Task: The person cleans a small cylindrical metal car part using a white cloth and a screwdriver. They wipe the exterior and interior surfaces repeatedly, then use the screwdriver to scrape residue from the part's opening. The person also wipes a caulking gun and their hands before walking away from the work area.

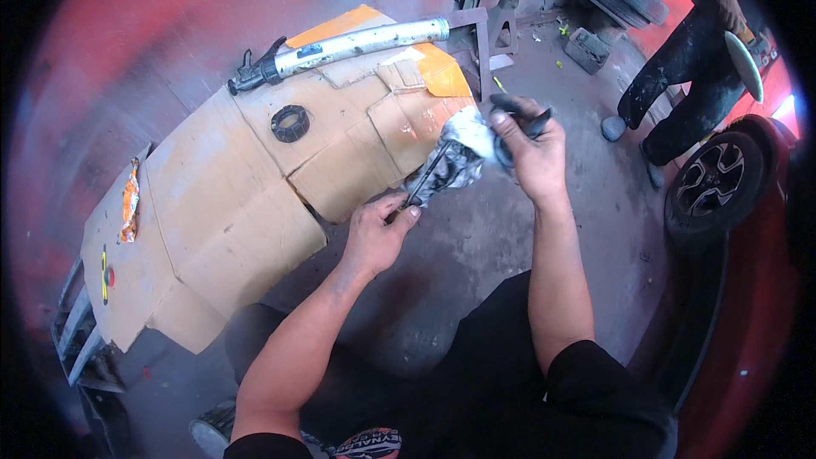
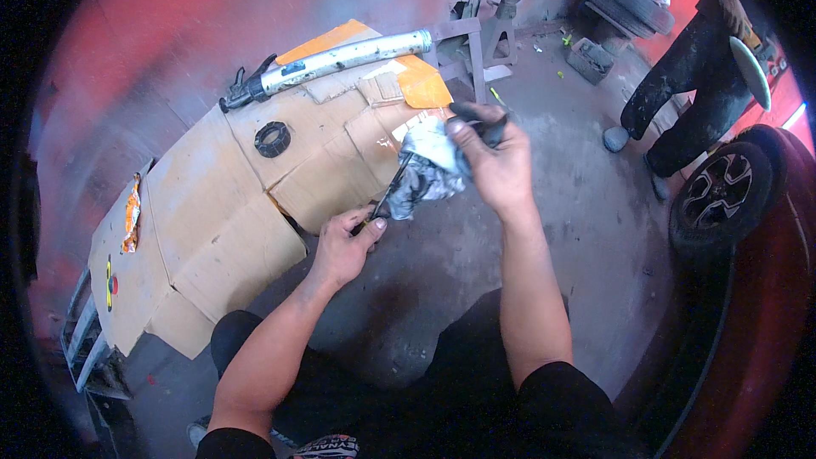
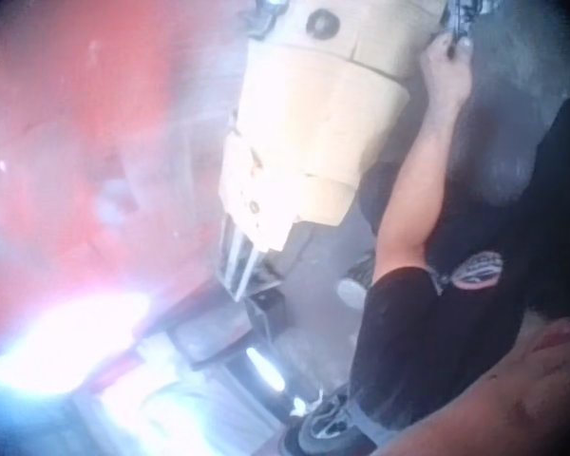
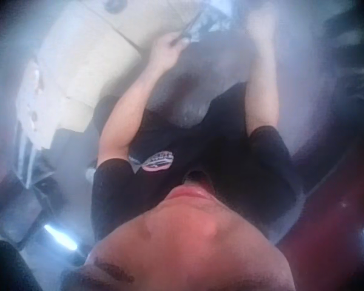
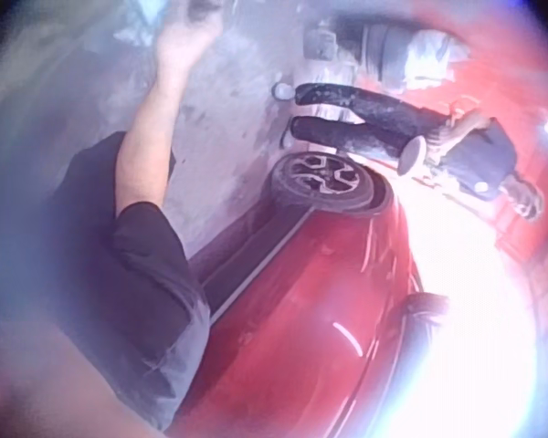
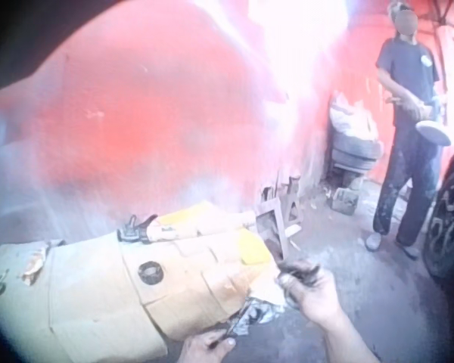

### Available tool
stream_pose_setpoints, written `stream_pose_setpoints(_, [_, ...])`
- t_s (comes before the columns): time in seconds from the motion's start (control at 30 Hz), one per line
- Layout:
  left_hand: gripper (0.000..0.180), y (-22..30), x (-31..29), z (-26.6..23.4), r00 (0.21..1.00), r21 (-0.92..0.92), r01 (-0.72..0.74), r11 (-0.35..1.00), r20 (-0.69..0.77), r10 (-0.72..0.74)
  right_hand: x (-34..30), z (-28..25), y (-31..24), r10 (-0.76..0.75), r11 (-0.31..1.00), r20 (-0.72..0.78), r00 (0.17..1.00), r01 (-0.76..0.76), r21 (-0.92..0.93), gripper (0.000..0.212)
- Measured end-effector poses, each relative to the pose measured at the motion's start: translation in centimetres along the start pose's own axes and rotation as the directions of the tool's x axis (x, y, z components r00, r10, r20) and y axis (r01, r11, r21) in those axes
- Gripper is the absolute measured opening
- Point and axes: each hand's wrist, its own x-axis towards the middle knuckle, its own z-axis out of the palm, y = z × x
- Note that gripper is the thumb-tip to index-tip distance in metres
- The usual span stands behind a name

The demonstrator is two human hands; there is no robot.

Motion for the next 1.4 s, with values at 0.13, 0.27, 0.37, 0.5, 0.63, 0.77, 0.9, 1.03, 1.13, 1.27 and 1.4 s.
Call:
stream_pose_setpoints(0.13, [0.036, 0.2, -0.1, 0.4, 0.999, -0.041, -0.036, 0.999, -0.006, 0.035, -0.1, -0.4, 0.6, 0.193, 0.975, 0.148, 0.970, -0.206, 0.082, 0.033])
stream_pose_setpoints(0.27, [0.037, 1.1, -0.5, 0.2, 0.999, -0.057, 0.001, 0.998, 0.036, 0.001, -0.8, 2.3, 1.0, 0.293, 0.954, 0.212, 0.932, -0.300, -0.001, 0.015])
stream_pose_setpoints(0.37, [0.042, 1.6, -1.2, -0.1, 0.992, 0.134, -0.092, 0.987, -0.077, 0.103, -0.9, 2.7, 1.4, 0.250, 0.963, 0.253, 0.934, -0.266, 0.030, 0.011])
stream_pose_setpoints(0.5, [0.057, 3.5, -1.1, -1.1, 0.967, 0.296, -0.097, 0.950, -0.199, 0.161, -1.4, 3.8, 1.6, 0.241, 0.957, 0.196, 0.951, -0.266, 0.113, 0.011])
stream_pose_setpoints(0.63, [0.065, 6.4, 0.2, -3.0, 0.743, 0.631, -0.396, 0.667, -0.206, 0.636, -2.0, 4.5, 2.1, 0.190, 0.982, 0.181, 0.965, -0.185, -0.048, 0.011])
stream_pose_setpoints(0.77, [0.062, 6.5, 2.0, -2.6, 0.808, 0.338, -0.543, 0.769, -0.040, 0.588, -2.7, 5.6, 0.3, 0.205, 0.979, 0.286, 0.936, -0.194, -0.068, 0.011])
stream_pose_setpoints(0.9, [0.055, 3.2, 2.6, -1.9, 0.889, 0.095, -0.456, 0.885, 0.020, 0.457, -2.6, 5.3, -0.1, 0.250, 0.959, 0.349, 0.903, -0.280, 0.037, 0.010])
stream_pose_setpoints(1.03, [0.035, 2.3, 1.5, -0.6, 0.942, 0.025, -0.330, 0.944, -0.049, 0.331, -2.6, 5.6, 0.9, 0.342, 0.940, 0.338, 0.877, -0.315, -0.133, 0.012])
stream_pose_setpoints(1.13, [0.019, 0.8, 1.0, 0.1, 0.969, 0.107, -0.222, 0.969, -0.086, 0.232, -2.8, 5.3, 1.8, 0.259, 0.886, 0.343, 0.903, -0.080, -0.457, 0.017])
stream_pose_setpoints(1.27, [0.020, 0.5, -0.1, -1.6, 0.992, 0.230, -0.051, 0.972, -0.102, 0.076, -2.2, 3.7, 2.1, 0.030, 0.561, 0.298, 0.954, 0.230, -0.795, 0.020])
stream_pose_setpoints(1.4, [0.021, 2.4, -0.9, -1.5, 0.981, 0.296, -0.127, 0.947, -0.102, 0.164, -2.3, 3.2, 2.7, -0.083, 0.261, 0.289, 0.954, 0.301, -0.917, 0.022])
